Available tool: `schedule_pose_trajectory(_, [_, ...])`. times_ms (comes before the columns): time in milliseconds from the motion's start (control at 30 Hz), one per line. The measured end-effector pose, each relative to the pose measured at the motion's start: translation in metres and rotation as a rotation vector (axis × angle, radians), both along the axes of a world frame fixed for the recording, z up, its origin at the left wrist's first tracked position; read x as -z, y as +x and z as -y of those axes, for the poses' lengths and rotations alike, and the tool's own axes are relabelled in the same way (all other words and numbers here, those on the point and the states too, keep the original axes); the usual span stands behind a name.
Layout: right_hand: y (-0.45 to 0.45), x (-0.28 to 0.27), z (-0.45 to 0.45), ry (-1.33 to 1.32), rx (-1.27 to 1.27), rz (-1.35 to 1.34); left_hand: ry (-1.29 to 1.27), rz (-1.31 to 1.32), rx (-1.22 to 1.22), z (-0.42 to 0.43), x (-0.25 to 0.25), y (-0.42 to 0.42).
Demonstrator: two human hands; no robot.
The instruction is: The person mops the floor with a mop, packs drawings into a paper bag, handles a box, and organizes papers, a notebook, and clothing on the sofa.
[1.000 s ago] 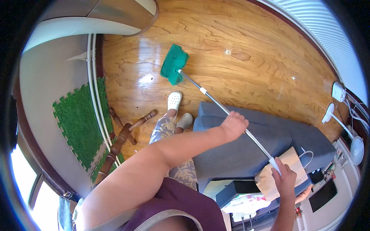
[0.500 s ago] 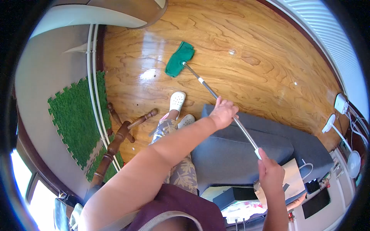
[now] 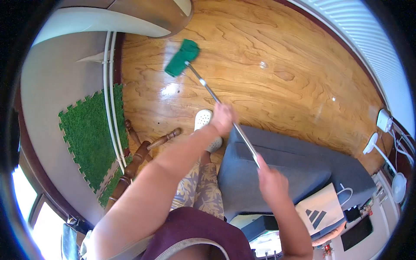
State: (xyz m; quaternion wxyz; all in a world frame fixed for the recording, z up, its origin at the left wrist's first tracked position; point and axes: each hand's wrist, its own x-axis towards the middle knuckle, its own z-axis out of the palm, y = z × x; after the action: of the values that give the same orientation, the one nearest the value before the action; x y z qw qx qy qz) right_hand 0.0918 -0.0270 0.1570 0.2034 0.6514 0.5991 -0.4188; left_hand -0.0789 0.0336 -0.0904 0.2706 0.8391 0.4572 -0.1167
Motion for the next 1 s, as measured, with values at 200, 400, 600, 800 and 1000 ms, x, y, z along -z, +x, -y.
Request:
schedule_pose_trajectory(200, [0.014, -0.053, 0.054, -0.026, 0.286, -0.144, -0.384, 0.346, -0.068, 0.036, -0.059, 0.029])
schedule_pose_trajectory(400, [-0.04, 0.019, -0.002, 0.153, 0.365, -0.318, 0.128, 0.355, -0.159, -0.057, 0.003, -0.043])
schedule_pose_trajectory(600, [-0.026, -0.006, 0.076, -0.007, 0.461, -0.273, -0.264, 0.179, 0.063, 0.012, -0.016, -0.004])
schedule_pose_trajectory(800, [-0.037, -0.022, 0.082, -0.069, 0.727, -0.226, -0.201, 0.319, 0.107, 0.013, -0.027, 0.012])
schedule_pose_trajectory(1000, [-0.066, 0.085, -0.039, 0.221, 0.926, -0.509, 0.156, -0.099, 0.008, -0.139, 0.032, 0.007])
